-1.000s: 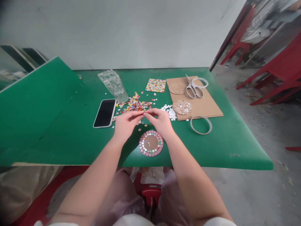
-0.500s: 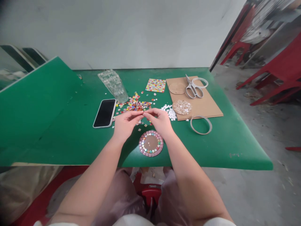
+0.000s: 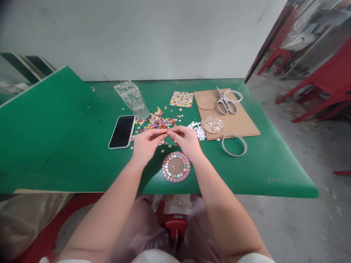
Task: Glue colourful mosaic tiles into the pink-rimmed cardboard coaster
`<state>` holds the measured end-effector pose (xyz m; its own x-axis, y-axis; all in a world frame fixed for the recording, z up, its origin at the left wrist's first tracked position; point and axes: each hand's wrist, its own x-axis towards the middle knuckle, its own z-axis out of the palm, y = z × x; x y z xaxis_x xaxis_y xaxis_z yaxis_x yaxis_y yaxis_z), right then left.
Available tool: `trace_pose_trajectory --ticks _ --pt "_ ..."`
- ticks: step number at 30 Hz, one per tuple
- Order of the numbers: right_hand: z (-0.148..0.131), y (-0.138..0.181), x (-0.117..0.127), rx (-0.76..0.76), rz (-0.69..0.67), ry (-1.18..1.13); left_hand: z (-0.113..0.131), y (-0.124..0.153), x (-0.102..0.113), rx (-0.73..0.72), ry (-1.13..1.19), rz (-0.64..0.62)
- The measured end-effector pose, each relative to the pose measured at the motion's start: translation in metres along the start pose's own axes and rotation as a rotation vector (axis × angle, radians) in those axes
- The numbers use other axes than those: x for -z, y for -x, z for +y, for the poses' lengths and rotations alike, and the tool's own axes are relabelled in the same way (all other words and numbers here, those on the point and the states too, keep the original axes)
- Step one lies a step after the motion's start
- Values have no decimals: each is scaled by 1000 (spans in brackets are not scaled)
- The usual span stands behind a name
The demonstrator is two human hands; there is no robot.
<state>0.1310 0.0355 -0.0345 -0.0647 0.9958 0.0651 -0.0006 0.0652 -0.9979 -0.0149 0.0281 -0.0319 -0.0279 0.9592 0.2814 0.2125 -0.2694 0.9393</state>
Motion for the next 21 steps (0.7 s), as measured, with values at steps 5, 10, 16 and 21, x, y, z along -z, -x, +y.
trace_pose_trajectory --ticks 5,10,16,21 --pt "-1 0 0 29 10 44 -1 0 0 3 14 -6" --pt "-3 2 0 79 36 106 1 -1 -2 51 83 -26" --pt "-7 5 -2 114 76 137 4 -3 -2 203 299 -71" --pt "-9 7 -4 129 100 92 0 -4 -1 310 484 -88"
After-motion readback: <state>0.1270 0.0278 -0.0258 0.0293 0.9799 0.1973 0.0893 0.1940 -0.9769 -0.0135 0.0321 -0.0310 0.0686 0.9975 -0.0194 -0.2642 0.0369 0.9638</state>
